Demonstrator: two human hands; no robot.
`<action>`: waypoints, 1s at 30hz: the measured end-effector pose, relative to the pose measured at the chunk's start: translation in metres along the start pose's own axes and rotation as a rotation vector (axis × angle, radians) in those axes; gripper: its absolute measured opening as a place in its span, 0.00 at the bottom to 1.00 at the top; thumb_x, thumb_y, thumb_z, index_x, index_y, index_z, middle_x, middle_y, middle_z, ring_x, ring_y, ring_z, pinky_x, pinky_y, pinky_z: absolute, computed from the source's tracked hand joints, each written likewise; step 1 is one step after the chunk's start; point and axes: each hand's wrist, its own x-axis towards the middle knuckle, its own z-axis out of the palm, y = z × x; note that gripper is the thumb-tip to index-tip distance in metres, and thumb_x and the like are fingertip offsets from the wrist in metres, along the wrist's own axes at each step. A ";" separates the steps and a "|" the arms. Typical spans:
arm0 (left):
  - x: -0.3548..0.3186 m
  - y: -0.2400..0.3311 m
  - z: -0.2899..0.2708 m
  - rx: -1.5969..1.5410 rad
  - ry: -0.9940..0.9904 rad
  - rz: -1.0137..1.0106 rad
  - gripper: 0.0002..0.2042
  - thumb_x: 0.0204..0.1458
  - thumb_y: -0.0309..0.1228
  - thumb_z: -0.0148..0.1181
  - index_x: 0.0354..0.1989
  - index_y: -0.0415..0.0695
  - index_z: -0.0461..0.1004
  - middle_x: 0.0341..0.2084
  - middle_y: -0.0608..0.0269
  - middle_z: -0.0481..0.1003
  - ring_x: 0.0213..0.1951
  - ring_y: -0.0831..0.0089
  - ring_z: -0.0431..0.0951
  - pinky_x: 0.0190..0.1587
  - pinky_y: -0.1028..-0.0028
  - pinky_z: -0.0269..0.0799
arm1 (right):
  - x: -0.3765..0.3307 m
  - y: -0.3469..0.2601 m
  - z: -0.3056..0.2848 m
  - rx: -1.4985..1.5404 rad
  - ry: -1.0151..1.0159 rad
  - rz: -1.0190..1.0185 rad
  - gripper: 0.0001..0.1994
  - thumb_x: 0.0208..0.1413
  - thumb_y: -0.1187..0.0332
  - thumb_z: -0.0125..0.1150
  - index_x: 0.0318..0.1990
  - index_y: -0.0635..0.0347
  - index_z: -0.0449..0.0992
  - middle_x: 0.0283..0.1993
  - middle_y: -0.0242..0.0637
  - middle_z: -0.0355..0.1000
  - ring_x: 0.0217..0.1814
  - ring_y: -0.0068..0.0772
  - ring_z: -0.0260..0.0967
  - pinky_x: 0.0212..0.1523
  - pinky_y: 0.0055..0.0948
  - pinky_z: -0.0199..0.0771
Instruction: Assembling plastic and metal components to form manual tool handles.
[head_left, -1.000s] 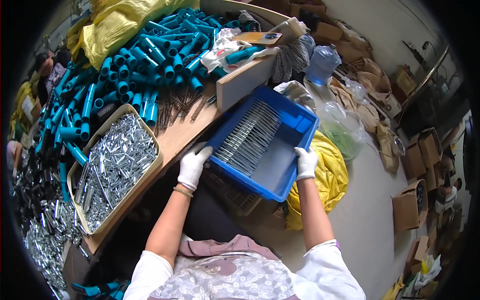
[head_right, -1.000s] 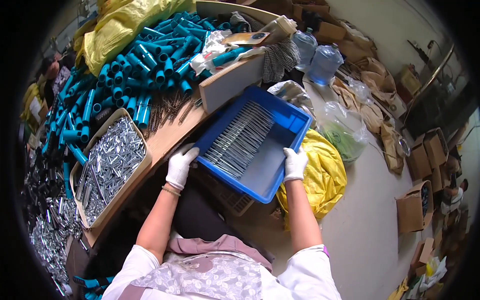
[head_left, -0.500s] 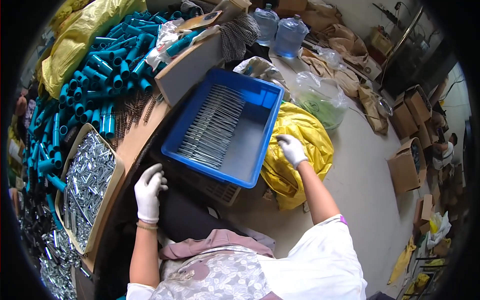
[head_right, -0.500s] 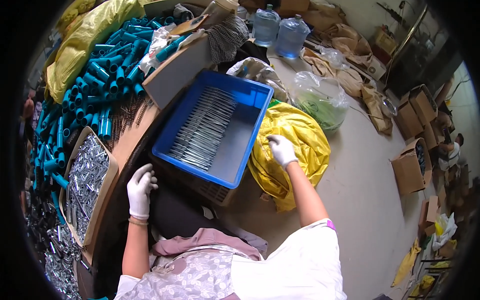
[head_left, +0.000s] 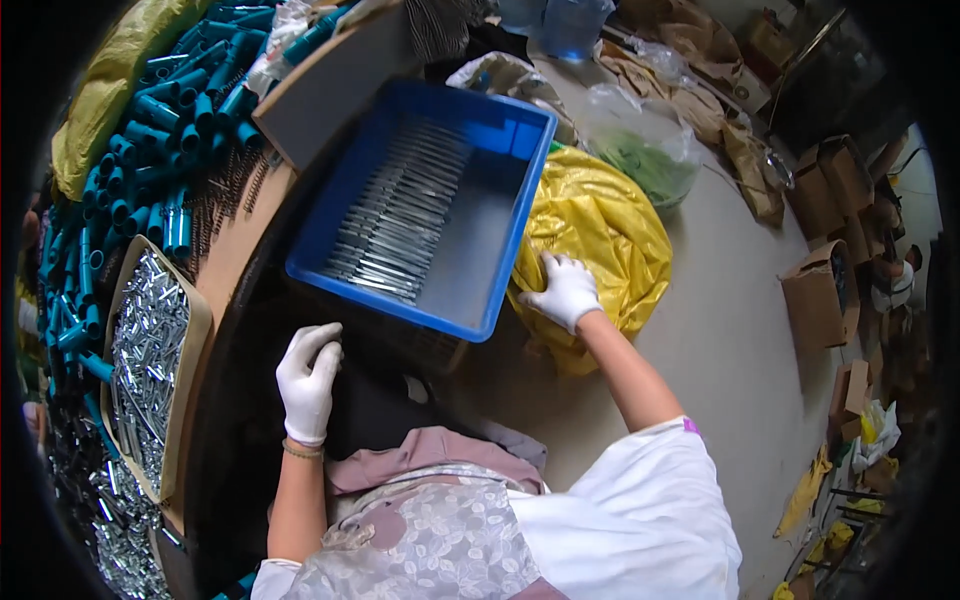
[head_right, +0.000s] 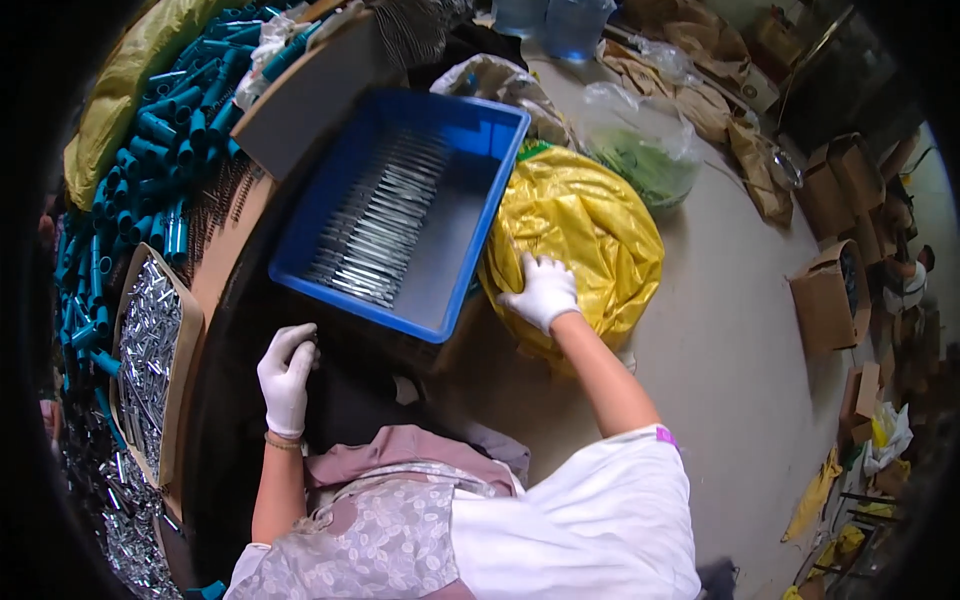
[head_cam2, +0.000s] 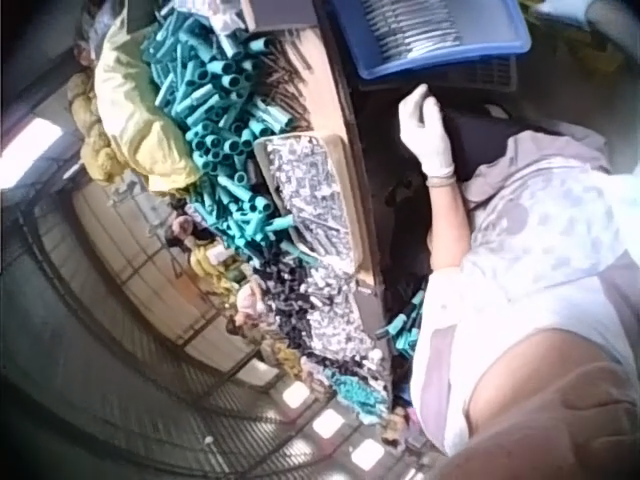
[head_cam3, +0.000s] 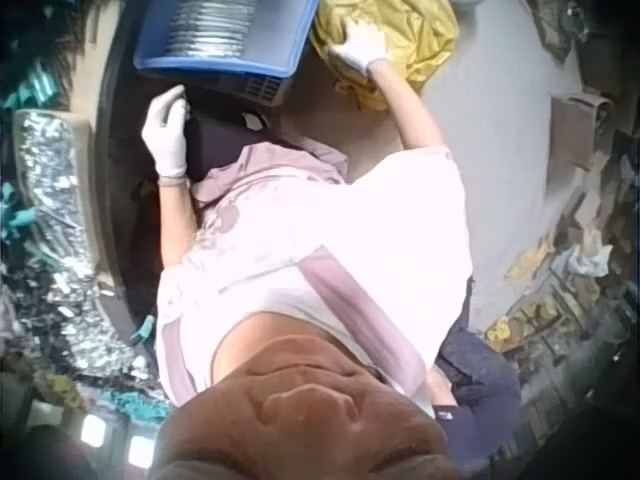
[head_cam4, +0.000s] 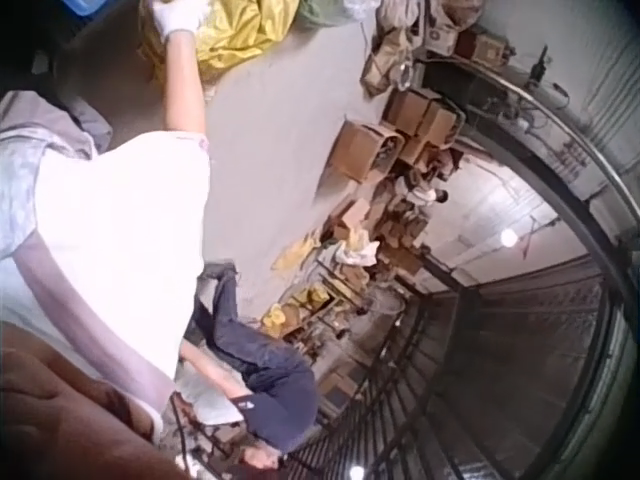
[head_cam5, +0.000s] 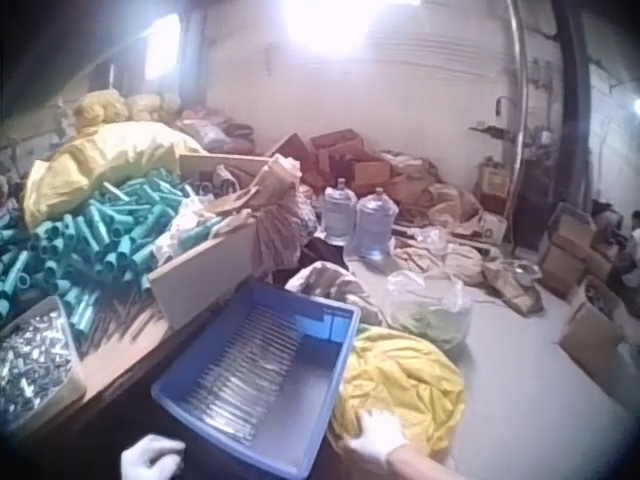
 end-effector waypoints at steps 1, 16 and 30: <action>0.000 -0.002 0.001 0.004 -0.008 -0.008 0.09 0.54 0.18 0.55 0.43 0.32 0.77 0.35 0.61 0.74 0.30 0.79 0.73 0.33 0.81 0.69 | 0.002 -0.007 -0.004 -0.020 -0.062 0.012 0.42 0.45 0.40 0.65 0.65 0.54 0.65 0.62 0.47 0.66 0.63 0.50 0.63 0.63 0.42 0.63; 0.000 -0.007 0.005 0.306 0.007 0.269 0.10 0.49 0.16 0.59 0.40 0.35 0.78 0.34 0.54 0.76 0.35 0.64 0.77 0.39 0.74 0.72 | 0.006 0.008 -0.021 0.103 0.263 -0.057 0.23 0.51 0.51 0.64 0.50 0.56 0.76 0.53 0.44 0.73 0.56 0.46 0.69 0.57 0.42 0.70; -0.006 -0.011 -0.005 0.336 0.033 0.346 0.11 0.47 0.15 0.60 0.39 0.37 0.79 0.33 0.54 0.76 0.34 0.63 0.78 0.38 0.72 0.73 | 0.059 0.091 -0.001 0.772 0.224 0.377 0.21 0.50 0.70 0.50 0.52 0.63 0.77 0.39 0.52 0.79 0.36 0.46 0.77 0.40 0.39 0.76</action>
